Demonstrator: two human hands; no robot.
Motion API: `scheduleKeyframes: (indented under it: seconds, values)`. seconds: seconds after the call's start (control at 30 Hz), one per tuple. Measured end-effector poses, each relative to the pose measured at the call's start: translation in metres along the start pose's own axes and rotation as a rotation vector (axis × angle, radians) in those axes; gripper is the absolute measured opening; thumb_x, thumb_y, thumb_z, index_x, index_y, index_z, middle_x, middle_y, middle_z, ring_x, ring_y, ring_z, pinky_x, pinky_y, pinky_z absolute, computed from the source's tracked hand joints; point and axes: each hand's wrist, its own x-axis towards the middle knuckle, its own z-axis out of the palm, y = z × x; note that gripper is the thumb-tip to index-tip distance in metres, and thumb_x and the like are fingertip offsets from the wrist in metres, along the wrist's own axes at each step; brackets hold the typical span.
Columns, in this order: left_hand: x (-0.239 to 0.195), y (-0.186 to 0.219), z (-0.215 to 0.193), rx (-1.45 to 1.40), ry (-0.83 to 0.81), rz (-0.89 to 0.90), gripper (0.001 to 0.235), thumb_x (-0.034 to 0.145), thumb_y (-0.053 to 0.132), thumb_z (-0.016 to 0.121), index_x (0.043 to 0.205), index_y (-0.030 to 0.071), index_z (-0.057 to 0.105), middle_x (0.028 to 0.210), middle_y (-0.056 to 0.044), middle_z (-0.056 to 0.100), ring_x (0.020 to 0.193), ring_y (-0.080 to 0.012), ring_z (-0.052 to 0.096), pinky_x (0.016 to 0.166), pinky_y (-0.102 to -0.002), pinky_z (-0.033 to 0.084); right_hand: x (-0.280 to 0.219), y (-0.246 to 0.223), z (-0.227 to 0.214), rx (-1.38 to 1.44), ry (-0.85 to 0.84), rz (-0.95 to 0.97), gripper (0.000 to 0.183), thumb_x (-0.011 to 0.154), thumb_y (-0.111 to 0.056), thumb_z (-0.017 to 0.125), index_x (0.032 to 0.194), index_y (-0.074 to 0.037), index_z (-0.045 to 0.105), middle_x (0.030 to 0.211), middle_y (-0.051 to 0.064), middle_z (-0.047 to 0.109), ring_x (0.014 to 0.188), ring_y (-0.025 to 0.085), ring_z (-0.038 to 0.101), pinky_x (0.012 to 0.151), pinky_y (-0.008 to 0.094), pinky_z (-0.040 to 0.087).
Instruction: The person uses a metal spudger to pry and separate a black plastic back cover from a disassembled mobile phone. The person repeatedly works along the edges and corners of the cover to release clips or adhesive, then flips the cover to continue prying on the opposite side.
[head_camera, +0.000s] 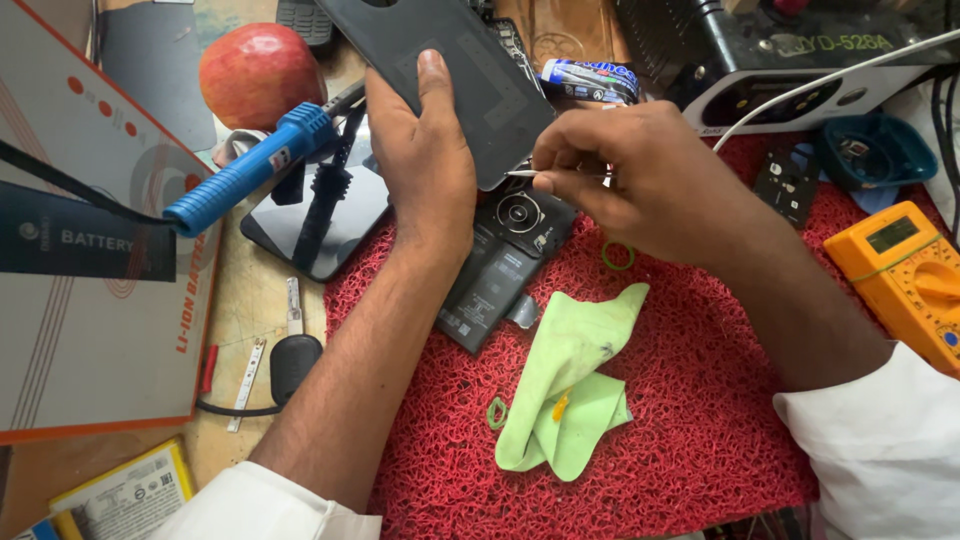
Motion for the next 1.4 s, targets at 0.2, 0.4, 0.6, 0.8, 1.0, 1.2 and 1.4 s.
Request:
scheduleKeyframes:
  seconds: [0.2,0.4,0.6,0.8,1.0,1.2,1.4]
  values:
    - [-0.001,-0.001,0.0,0.003,-0.006,0.03,0.029,0.109,0.024,0.051,0.126,0.0,0.054,0.117,-0.012,0.069,0.105,-0.016,0.068,0.093,-0.034,0.056,0.001,-0.003,-0.001,-0.044,-0.033,0.033,0.014,0.094,-0.014,0.078,0.103,-0.003,0.074,0.079,0.01,0.073,0.067,0.018,0.071,0.062,0.033,0.055]
    - [-0.002,0.003,0.001,0.026,0.013,-0.005,0.028,0.108,0.024,0.052,0.123,0.001,0.056,0.113,-0.011,0.069,0.101,-0.0157,0.068,0.09,-0.033,0.057,0.0,-0.003,-0.003,0.023,-0.035,0.011,0.019,0.088,-0.013,0.079,0.101,-0.002,0.071,0.08,0.008,0.074,0.069,0.016,0.072,0.063,0.03,0.057]
    - [-0.003,0.008,0.003,-0.001,0.016,0.014,0.027,0.108,0.023,0.053,0.123,0.0,0.056,0.115,-0.011,0.07,0.102,-0.0152,0.067,0.09,-0.033,0.056,0.0,-0.002,-0.003,0.016,-0.02,0.005,0.014,0.092,-0.009,0.077,0.103,-0.002,0.074,0.081,0.01,0.074,0.067,0.018,0.071,0.062,0.032,0.055]
    - [-0.003,0.008,0.002,-0.026,0.003,0.002,0.027,0.108,0.023,0.052,0.124,0.0,0.055,0.115,-0.011,0.069,0.102,-0.0148,0.067,0.09,-0.032,0.056,0.0,-0.002,-0.004,0.035,-0.026,0.078,0.012,0.094,-0.01,0.076,0.102,-0.002,0.073,0.078,0.01,0.073,0.065,0.018,0.07,0.06,0.032,0.054]
    - [-0.003,0.009,0.003,-0.071,-0.008,-0.001,0.026,0.109,0.02,0.053,0.123,-0.001,0.056,0.115,-0.011,0.069,0.101,-0.0143,0.066,0.09,-0.031,0.057,-0.001,0.007,-0.009,0.063,0.04,0.043,0.014,0.092,-0.012,0.078,0.098,-0.002,0.072,0.082,0.007,0.075,0.069,0.01,0.07,0.062,0.027,0.055]
    - [-0.003,0.011,0.005,-0.298,-0.128,-0.103,0.025,0.106,0.013,0.054,0.125,-0.003,0.057,0.112,-0.01,0.069,0.094,-0.0139,0.068,0.084,-0.03,0.06,-0.006,0.025,-0.018,0.03,0.159,0.211,0.012,0.095,-0.01,0.077,0.102,-0.001,0.074,0.079,0.009,0.073,0.064,0.014,0.065,0.059,0.029,0.052]
    - [-0.002,0.007,0.004,-0.303,-0.187,-0.121,0.024,0.106,0.01,0.055,0.125,-0.004,0.058,0.111,-0.01,0.07,0.094,-0.0141,0.069,0.084,-0.03,0.06,-0.008,0.034,-0.014,-0.053,0.219,0.116,0.014,0.097,-0.011,0.075,0.106,-0.001,0.074,0.087,0.012,0.073,0.069,0.018,0.069,0.063,0.032,0.053]
